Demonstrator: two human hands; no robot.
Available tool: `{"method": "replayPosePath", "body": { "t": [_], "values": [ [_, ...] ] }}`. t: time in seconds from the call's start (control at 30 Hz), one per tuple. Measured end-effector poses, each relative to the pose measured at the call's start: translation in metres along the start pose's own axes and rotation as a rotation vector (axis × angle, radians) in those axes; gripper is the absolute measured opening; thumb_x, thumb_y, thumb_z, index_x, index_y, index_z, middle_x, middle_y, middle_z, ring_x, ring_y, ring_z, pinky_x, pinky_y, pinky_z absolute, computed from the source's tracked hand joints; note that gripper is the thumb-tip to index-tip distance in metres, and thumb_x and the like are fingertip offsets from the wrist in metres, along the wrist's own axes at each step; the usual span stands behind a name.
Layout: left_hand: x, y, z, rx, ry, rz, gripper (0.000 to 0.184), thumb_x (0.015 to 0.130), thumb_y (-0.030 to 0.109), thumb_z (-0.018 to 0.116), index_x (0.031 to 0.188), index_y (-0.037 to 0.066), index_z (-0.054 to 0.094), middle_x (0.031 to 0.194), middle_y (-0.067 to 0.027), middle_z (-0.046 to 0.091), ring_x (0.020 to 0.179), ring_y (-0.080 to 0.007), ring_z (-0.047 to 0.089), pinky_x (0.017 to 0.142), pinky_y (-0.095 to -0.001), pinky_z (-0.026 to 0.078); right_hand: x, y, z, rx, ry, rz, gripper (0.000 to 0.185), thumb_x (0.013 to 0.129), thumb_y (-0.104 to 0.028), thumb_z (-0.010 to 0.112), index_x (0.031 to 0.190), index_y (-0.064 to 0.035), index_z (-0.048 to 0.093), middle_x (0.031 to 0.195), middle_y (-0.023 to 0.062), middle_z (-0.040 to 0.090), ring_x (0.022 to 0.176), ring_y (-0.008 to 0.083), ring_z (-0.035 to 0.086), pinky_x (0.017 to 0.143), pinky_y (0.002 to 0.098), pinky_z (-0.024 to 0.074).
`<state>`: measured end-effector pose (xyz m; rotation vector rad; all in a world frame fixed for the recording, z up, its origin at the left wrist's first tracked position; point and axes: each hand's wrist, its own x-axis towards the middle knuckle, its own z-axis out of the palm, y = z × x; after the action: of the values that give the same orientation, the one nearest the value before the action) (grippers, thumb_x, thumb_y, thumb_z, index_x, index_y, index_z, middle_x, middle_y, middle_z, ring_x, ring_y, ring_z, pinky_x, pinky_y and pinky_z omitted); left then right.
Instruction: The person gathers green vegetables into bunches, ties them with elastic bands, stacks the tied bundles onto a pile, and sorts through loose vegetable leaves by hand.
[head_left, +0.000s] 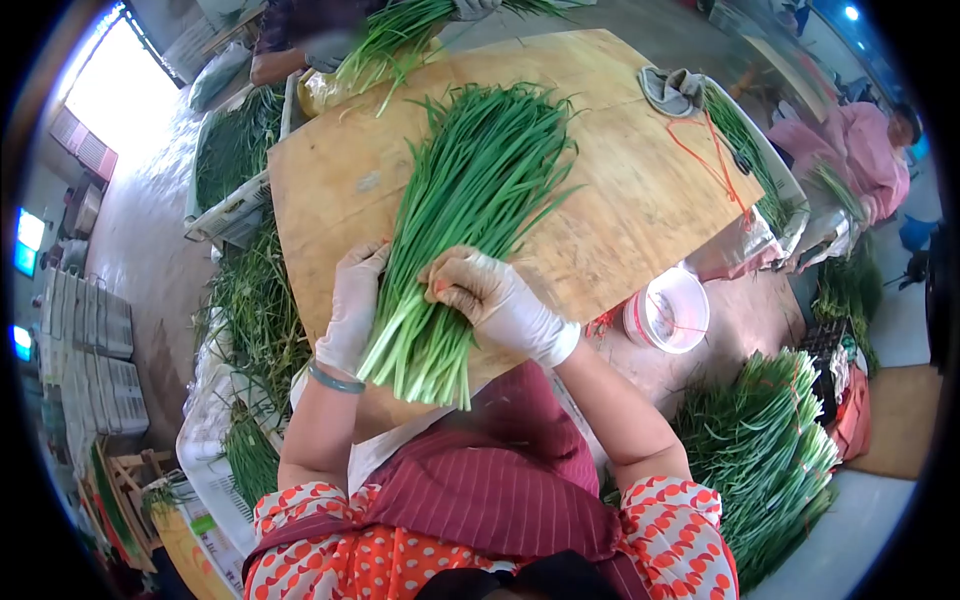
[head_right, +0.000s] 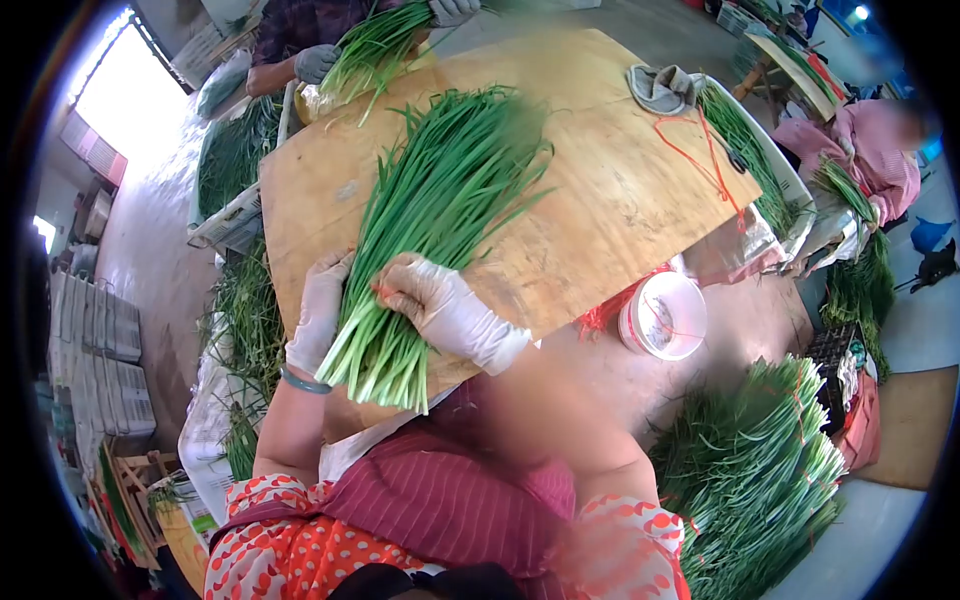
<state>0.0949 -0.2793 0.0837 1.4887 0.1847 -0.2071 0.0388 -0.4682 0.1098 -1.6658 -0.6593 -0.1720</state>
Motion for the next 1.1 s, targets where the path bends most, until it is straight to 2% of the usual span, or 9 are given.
{"method": "replayPosePath", "body": {
  "t": [0.07, 0.17, 0.33, 0.4, 0.6, 0.83, 0.93, 1.03, 1.1],
  "values": [
    [-0.014, 0.007, 0.006, -0.073, 0.030, 0.018, 0.018, 0.088, 0.012, 0.057, 0.095, -0.003, 0.063, 0.081, -0.0047, 0.064, 0.068, -0.0087, 0.058, 0.061, -0.0217, 0.046, 0.002, -0.008, 0.005, 0.083, 0.024, 0.116, 0.007, 0.082, -0.007, 0.061, 0.080, -0.0060, 0.054, 0.091, 0.0071, 0.056, 0.091, 0.0230, 0.055, 0.085, 0.0362, 0.0418],
    [-0.020, 0.014, 0.016, -0.102, -0.004, 0.045, 0.014, 0.087, 0.008, 0.058, 0.091, -0.004, 0.064, 0.077, -0.0040, 0.063, 0.063, -0.0083, 0.057, 0.056, -0.0212, 0.045, 0.005, -0.011, 0.015, -0.740, 0.124, -0.104, 0.013, 0.069, -0.017, 0.060, 0.079, -0.0089, 0.057, 0.108, 0.0024, 0.056, 0.110, 0.0238, 0.048, 0.089, 0.0581, 0.0301],
    [-0.019, -0.002, 0.000, 0.333, 0.053, 0.512, 0.011, 0.082, 0.005, 0.063, 0.087, -0.004, 0.064, 0.073, -0.0045, 0.063, 0.067, -0.0094, 0.056, 0.061, -0.0242, 0.044, 0.006, -0.016, 0.012, -0.920, -0.184, -0.326, 0.012, 0.075, -0.019, 0.054, 0.081, -0.0083, 0.056, 0.128, 0.0087, 0.049, 0.127, 0.0260, 0.039, 0.106, 0.0558, 0.0213],
    [-0.028, -0.002, -0.007, 0.431, 0.049, 0.568, 0.011, 0.079, 0.005, 0.065, 0.086, -0.004, 0.064, 0.072, -0.0050, 0.062, 0.069, -0.0117, 0.056, 0.064, -0.0252, 0.045, 0.005, -0.003, 0.018, -0.653, -0.360, -0.324, 0.014, 0.077, -0.019, 0.053, 0.084, -0.0068, 0.056, 0.129, 0.0138, 0.048, 0.125, 0.0292, 0.041, 0.107, 0.0544, 0.0219],
    [-0.013, 0.024, -0.026, -0.052, -0.201, -0.275, 0.010, 0.084, 0.009, 0.059, 0.081, 0.000, 0.064, 0.075, -0.0046, 0.062, 0.069, -0.0113, 0.057, 0.066, -0.0251, 0.046, 0.008, -0.005, 0.040, -0.559, -0.342, -0.291, 0.013, 0.073, -0.006, 0.054, 0.085, -0.0016, 0.052, 0.109, 0.0174, 0.059, 0.108, 0.0337, 0.053, 0.102, 0.0467, 0.0350],
    [-0.015, -0.016, -0.017, -0.058, 0.011, 0.031, 0.016, 0.085, 0.011, 0.060, 0.080, -0.003, 0.064, 0.072, -0.0050, 0.063, 0.062, -0.0111, 0.056, 0.059, -0.0248, 0.044, 0.029, -0.001, 0.055, -0.578, -0.207, -0.092, 0.009, 0.073, 0.001, 0.053, 0.081, -0.0030, 0.053, 0.090, 0.0157, 0.061, 0.085, 0.0322, 0.059, 0.076, 0.0377, 0.0488],
    [-0.025, -0.015, -0.007, 0.221, 0.300, 0.204, 0.017, 0.081, 0.013, 0.064, 0.075, -0.004, 0.065, 0.065, -0.0040, 0.060, 0.059, -0.0094, 0.051, 0.056, -0.0249, 0.042, 0.027, 0.019, 0.075, -0.202, 0.271, -0.155, 0.008, 0.075, -0.002, 0.053, 0.082, -0.0043, 0.056, 0.080, 0.0158, 0.057, 0.077, 0.0367, 0.056, 0.065, 0.0410, 0.0461],
    [-0.021, -0.015, -0.012, 0.571, 0.328, 0.336, 0.019, 0.076, 0.017, 0.065, 0.075, -0.002, 0.065, 0.071, -0.0229, 0.060, 0.069, -0.0351, 0.059, 0.063, -0.0395, 0.044, 0.040, 0.021, 0.070, -0.532, 0.188, -0.137, 0.005, 0.074, 0.000, 0.055, 0.079, -0.0022, 0.056, 0.086, 0.0164, 0.058, 0.081, 0.0361, 0.055, 0.071, 0.0411, 0.0456],
    [-0.017, -0.018, -0.015, 0.595, 0.324, 0.332, 0.020, 0.076, 0.017, 0.066, 0.076, -0.002, 0.066, 0.070, -0.0222, 0.060, 0.067, -0.0332, 0.059, 0.062, -0.0385, 0.044, 0.045, 0.024, 0.069, -0.741, 0.095, -0.055, 0.004, 0.075, -0.004, 0.059, 0.076, -0.0012, 0.057, 0.088, 0.0174, 0.058, 0.085, 0.0368, 0.053, 0.077, 0.0423, 0.0430]
  ]
}}
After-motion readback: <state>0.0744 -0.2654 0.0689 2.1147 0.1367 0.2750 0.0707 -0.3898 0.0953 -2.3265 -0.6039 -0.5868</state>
